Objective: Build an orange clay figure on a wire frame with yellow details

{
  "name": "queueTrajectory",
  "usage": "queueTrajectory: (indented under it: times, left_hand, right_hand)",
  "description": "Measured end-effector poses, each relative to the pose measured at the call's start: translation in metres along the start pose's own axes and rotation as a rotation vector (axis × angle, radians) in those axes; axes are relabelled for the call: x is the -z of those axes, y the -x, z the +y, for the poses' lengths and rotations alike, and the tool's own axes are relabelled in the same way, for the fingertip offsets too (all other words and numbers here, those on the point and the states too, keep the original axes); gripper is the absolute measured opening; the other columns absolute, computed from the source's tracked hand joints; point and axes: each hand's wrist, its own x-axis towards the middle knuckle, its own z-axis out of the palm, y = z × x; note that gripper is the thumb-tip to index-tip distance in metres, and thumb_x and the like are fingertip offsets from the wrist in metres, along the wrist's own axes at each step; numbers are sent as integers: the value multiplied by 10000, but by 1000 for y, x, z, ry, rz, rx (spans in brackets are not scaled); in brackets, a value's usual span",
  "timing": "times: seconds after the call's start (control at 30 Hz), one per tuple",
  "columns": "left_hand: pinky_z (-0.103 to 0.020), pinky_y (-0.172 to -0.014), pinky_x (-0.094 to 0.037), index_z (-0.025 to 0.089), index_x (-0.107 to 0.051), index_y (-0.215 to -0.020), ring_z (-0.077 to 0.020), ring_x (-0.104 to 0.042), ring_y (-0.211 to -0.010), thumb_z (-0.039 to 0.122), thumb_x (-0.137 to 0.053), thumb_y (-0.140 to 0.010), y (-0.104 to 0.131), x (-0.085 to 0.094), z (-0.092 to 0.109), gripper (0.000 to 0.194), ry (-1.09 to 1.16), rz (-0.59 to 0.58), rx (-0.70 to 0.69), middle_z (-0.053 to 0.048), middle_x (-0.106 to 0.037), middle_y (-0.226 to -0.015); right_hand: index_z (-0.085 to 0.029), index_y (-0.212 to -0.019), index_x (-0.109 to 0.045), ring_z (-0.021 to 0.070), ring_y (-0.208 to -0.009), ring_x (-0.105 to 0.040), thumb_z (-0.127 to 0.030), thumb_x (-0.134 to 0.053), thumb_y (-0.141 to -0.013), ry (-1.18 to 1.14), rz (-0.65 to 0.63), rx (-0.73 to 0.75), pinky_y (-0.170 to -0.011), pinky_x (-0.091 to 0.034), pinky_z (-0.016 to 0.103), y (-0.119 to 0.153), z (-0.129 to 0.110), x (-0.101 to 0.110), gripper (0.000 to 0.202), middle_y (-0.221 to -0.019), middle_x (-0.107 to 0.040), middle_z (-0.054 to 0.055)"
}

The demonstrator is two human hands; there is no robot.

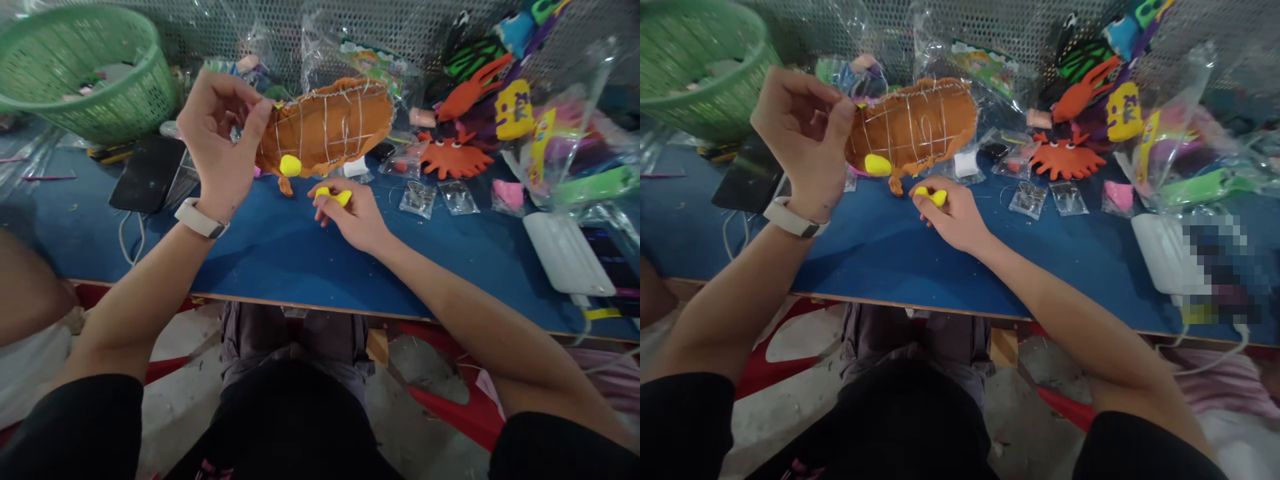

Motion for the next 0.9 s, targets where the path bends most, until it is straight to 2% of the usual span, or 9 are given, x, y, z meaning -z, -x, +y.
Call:
queueTrajectory:
  times: [0.13, 0.23, 0.37, 0.47, 0.53, 0.6, 0.7, 0.8, 0.9]
  left_hand:
    - [-207, -738, -602, 252, -594, -1243, -2, -620, -926, 500, -471, -1287, -1, -1, -13, 280, 49, 64, -163, 54, -666, -1070]
    - [-281, -774, -581, 249, -643, -1207, -30, -633, -923, 550, -510, -1284, -1, -4, -25, 337, 10, 93, -209, 61, -717, -1072]
    - [-413, -826, -503, 274, -677, -1083, -115, -614, -882, 644, -452, -1272, -7, -5, -23, 473, -93, 196, -318, 48, -746, -949]
    - [-439, -853, -477, 286, -687, -1048, -165, -621, -927, 687, -437, -1251, -10, -2, -17, 515, -122, 199, -402, 31, -780, -923]
    - [-470, -932, -494, 312, -714, -1074, -200, -634, -952, 688, -497, -1234, -10, 1, -13, 463, -103, 115, -364, 27, -818, -966]
    - [-505, -994, -503, 348, -763, -1090, -221, -646, -963, 613, -584, -1230, -8, 4, -10, 349, -50, 36, -320, 32, -855, -1016]
    - [-496, -921, -503, 363, -826, -1043, -231, -618, -943, 535, -691, -1199, -7, 6, -5, 268, 27, 7, -344, 28, -885, -1017]
    - [-485, -860, -475, 376, -872, -1026, -251, -597, -963, 473, -762, -1172, -11, 7, 4, 207, -1, 14, -353, 17, -886, -940]
    - [-465, -799, -453, 384, -896, -1072, -248, -582, -943, 372, -786, -1158, -17, 8, 17, 140, 16, 49, -470, 41, -906, -941]
  right_hand:
    - [-240, -1124, -808, 304, -973, -787, -486, -742, -1024, 463, 2, 199, -942, -659, 509, -1, 7, 21, 274, -1113, -814, 113]
    - [-229, -1168, -810, 281, -903, -772, -390, -727, -983, 654, 41, 185, -907, -652, 506, -3, 20, 41, 259, -1200, -801, 137]
    - [-276, -1140, -801, 301, -934, -761, -474, -852, -896, 646, 139, 171, -897, -661, 525, -10, 37, 66, 318, -1167, -808, 104]
    - [-295, -1102, -762, 308, -959, -786, -553, -844, -925, 336, 338, 78, -819, -674, 487, -20, 40, 81, 324, -1108, -830, 89]
    - [-303, -1195, -748, 332, -1070, -821, -667, -749, -1006, 86, 287, -7, -823, -697, 487, -24, 36, 85, 410, -1209, -846, 108]
    - [-313, -1297, -749, 360, -1198, -825, -800, -619, -1066, -10, 145, -20, -891, -720, 525, -26, 29, 83, 554, -1348, -841, 136]
    - [-336, -1385, -764, 381, -1279, -811, -941, -534, -1057, 132, 50, 78, -965, -724, 561, -25, 22, 74, 725, -1401, -832, 139]
    - [-352, -1410, -759, 355, -1231, -825, -971, -509, -1063, 270, 88, 139, -949, -722, 531, -25, 26, 67, 752, -1314, -833, 103]
    - [-348, -1374, -755, 333, -1142, -834, -962, -468, -1090, 319, 158, 152, -899, -714, 506, -29, 34, 68, 736, -1215, -818, 90]
